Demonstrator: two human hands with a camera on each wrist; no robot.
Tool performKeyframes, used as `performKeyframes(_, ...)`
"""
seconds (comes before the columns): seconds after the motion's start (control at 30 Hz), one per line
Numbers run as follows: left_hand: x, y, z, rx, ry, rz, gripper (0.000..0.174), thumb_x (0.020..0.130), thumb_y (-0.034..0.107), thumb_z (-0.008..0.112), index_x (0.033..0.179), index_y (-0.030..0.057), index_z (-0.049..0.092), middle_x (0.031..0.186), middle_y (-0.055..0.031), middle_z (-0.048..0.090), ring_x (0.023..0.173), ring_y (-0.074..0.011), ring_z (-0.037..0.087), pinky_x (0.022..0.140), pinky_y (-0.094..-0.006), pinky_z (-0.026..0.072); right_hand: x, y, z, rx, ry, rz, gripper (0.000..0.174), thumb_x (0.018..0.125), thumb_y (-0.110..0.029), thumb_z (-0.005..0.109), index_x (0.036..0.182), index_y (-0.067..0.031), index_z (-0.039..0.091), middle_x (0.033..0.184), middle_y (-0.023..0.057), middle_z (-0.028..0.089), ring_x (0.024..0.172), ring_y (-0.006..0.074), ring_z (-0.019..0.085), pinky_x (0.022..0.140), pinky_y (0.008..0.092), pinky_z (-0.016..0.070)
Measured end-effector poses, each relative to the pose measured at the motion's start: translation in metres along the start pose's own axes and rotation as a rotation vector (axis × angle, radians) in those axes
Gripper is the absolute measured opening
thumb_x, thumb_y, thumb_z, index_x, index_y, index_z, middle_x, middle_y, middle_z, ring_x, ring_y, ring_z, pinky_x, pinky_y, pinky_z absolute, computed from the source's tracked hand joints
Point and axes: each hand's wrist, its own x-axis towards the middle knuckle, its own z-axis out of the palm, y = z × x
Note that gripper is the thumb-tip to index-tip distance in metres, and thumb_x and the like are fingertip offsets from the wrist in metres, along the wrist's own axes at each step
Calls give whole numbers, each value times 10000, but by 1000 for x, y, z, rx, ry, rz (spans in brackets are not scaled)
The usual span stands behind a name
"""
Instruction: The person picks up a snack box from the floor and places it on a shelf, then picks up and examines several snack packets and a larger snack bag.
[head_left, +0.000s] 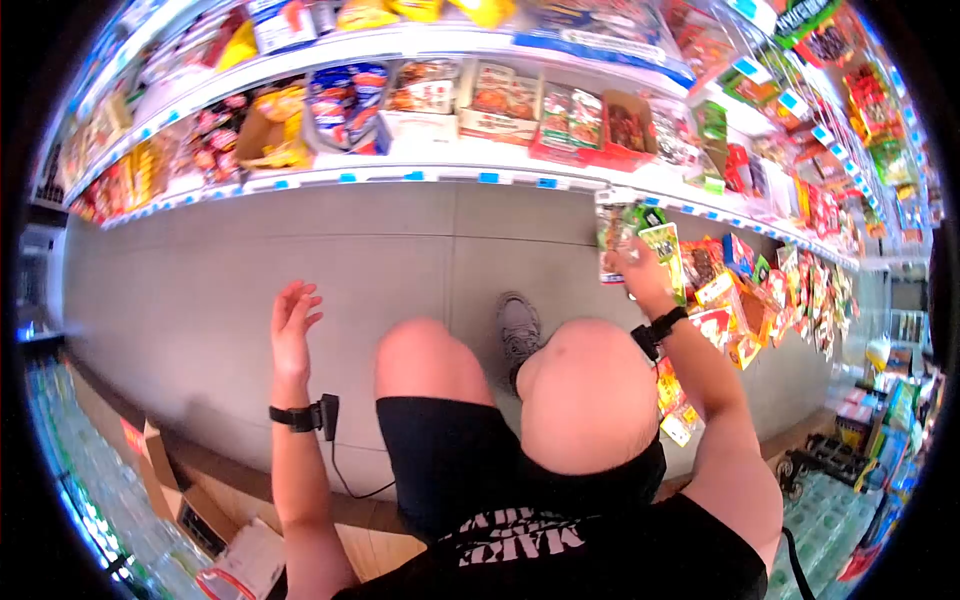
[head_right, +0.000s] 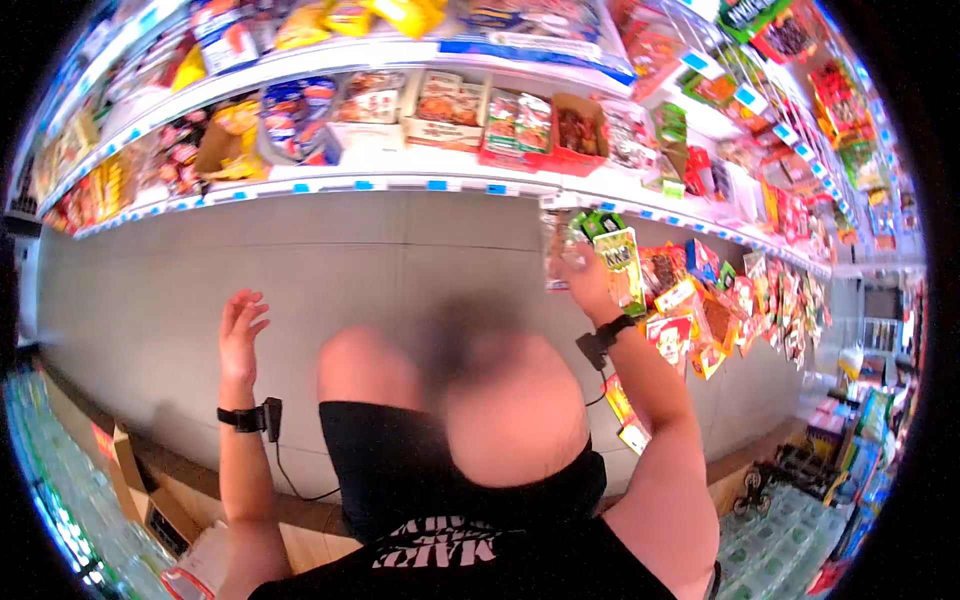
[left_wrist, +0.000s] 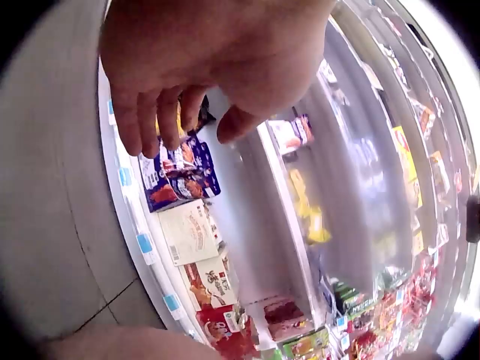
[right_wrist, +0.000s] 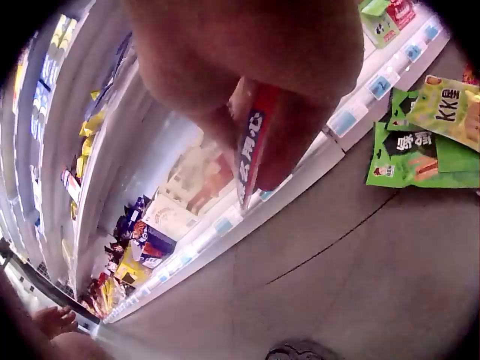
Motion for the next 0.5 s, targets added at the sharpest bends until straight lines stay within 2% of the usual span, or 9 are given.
performKeyframes(0.03,-10,-6,-12,-22,32,-19,355,1025,197,562,1348,53,534,1265,-81,630,1108,-186,608,929,-357,497,7,15,2,8,-6,-10,574,822,-262,844,1264,10,601,1102,123,715,1006,223,684,857,347,534)
performKeyframes(0.1,-27,-17,-31,-77,99,-45,354,1016,192,572,1341,54,537,1256,-80,632,1092,-185,614,914,-356,503,43,76,25,280,-101,-5,760,782,-297,870,1369,44,528,1140,170,701,1005,253,679,878,365,532)
performKeyframes(0.17,-44,-21,-41,-130,132,-39,335,1010,186,579,1316,53,557,1223,-78,644,1056,-183,628,895,-350,508,25,18,18,34,16,-119,759,792,-221,861,1372,93,485,1122,169,686,970,236,685,841,347,551)
performKeyframes(0.2,-50,-21,-48,-153,148,-39,325,1006,184,582,1303,52,567,1206,-76,649,1039,-182,635,886,-347,511,34,7,19,203,-119,-114,751,809,-168,842,1379,133,456,1126,147,678,938,221,685,830,338,555)
performKeyframes(0.23,-59,-19,-57,-161,165,-42,306,1007,178,581,1284,49,580,1182,-76,656,1014,-182,643,870,-339,515,15,-43,15,334,-136,-75,723,823,-130,823,1384,128,447,1133,149,676,901,199,683,819,340,554)
performKeyframes(0.3,-60,-10,-63,-192,177,-32,270,1008,168,577,1246,43,606,1133,-76,670,965,-181,659,839,-323,523,29,-65,30,513,-142,-155,320,865,-35,751,1150,26,618,968,68,719,826,128,685,741,299,555)
performKeyframes(0.33,-60,-4,-66,-222,243,-27,229,1008,147,574,1200,37,632,1054,-70,683,881,-175,669,783,-303,530,38,-79,32,476,-157,-241,299,865,-33,755,1134,20,637,959,58,722,816,121,681,737,288,550)
performKeyframes(0.4,-61,7,-75,-305,286,-3,223,1010,139,571,1198,36,633,1038,-69,684,850,-169,667,761,-296,531,47,-99,39,389,-208,-370,256,865,-30,761,1104,9,675,943,37,727,795,108,674,727,266,540)
performKeyframes(0.5,-64,48,-79,-341,354,2,226,1011,136,572,1204,32,627,1005,-59,679,817,-156,660,749,-293,530,67,-109,41,521,-300,-358,208,860,-46,778,1053,1,715,930,22,735,787,90,664,721,255,528)
